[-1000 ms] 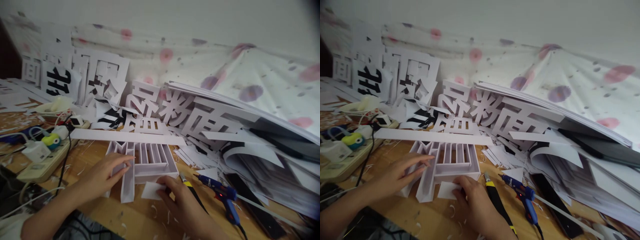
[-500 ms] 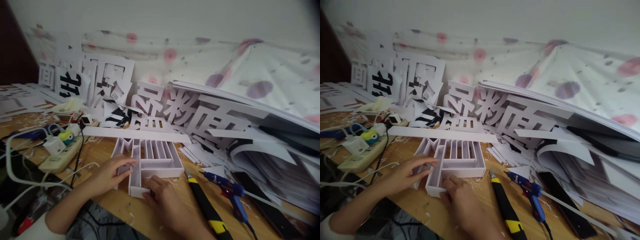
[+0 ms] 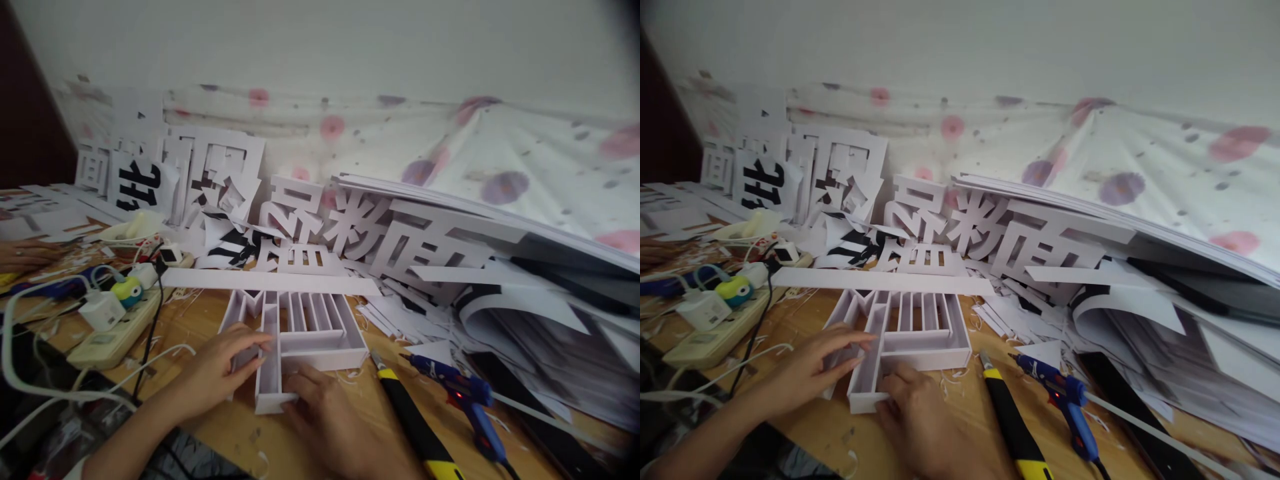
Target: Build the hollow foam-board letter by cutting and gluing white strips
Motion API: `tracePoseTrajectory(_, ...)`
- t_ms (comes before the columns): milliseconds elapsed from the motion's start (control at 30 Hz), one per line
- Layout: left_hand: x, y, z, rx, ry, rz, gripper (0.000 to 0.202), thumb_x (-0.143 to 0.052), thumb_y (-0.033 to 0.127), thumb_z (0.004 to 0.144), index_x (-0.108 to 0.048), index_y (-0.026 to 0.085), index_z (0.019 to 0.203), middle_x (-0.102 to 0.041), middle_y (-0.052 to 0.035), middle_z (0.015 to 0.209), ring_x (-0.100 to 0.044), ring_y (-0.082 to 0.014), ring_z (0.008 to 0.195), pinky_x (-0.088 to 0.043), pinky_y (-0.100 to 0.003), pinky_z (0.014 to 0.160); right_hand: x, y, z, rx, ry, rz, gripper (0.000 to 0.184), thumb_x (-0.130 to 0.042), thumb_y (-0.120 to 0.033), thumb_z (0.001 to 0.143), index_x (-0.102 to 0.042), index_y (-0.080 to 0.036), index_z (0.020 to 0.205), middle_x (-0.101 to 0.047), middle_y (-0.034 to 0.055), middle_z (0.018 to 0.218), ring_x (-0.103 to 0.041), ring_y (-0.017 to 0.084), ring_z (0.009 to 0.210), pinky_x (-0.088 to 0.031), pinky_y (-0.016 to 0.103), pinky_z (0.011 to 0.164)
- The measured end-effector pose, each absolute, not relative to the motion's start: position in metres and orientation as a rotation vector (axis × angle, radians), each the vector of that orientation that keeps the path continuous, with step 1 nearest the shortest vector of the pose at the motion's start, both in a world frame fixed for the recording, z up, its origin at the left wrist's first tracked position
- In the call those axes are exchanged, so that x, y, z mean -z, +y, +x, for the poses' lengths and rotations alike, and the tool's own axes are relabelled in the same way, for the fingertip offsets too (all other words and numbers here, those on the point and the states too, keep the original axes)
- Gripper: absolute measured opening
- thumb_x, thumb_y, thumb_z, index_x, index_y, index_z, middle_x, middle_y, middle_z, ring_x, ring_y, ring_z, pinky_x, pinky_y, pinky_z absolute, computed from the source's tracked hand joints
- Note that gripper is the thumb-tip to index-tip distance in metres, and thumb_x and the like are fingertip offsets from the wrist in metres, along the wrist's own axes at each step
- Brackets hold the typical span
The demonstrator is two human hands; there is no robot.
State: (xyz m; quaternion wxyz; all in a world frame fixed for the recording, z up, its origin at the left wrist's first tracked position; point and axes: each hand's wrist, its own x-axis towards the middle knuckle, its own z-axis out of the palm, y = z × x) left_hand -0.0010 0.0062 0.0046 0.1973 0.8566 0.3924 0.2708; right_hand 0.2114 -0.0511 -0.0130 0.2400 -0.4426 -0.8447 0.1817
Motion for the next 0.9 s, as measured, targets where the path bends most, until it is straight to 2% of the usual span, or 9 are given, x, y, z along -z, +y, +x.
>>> tracePoseTrajectory(167,-0.0017,0.0073,-0.0019,-0.757,1.09,2.412,0.028,-0.051,0.026,0.088,-0.059,0.03,0.115,-0.066,-0.0019,0.099,-0.06,-0.0191,0.094,-0.049,-0.035,0.085,0.0149,-0.0487,0.2098,-0.651,-2.15,-1.191,0.018,-0.053,-0.004,0.073,-0.056,-0.021,0.079,-0.06,0.0003,0.082,-0.057,0.014,0.074,-0.043,0.023,0.064)
tracePoseTrajectory(300,-0.002,0.0072,-0.0028,-0.709,1.084,2.423,0.028,-0.05,0.026,0.089,-0.058,0.029,0.115,-0.065,-0.0022,0.098,-0.06,-0.019,0.093,-0.049,-0.035,0.084,0.0115,-0.0464,0.2101,-0.693,-2.101,-1.158,0.018,-0.053,-0.003,0.071,-0.056,-0.02,0.076,-0.058,0.0001,0.08,-0.055,0.013,0.07,-0.039,0.021,0.059)
tracePoseTrajectory(900,-0.0049,0.0058,-0.001,-0.72,1.071,2.43,0.028,-0.05,0.023,0.087,-0.06,0.029,0.113,-0.066,-0.0014,0.097,-0.06,-0.0192,0.094,-0.049,-0.033,0.084,0.0163,-0.0499,0.2106,-0.637,-2.164,-1.209,0.015,-0.051,-0.009,0.078,-0.056,-0.022,0.081,-0.058,0.0005,0.085,-0.055,0.014,0.075,-0.041,0.023,0.064)
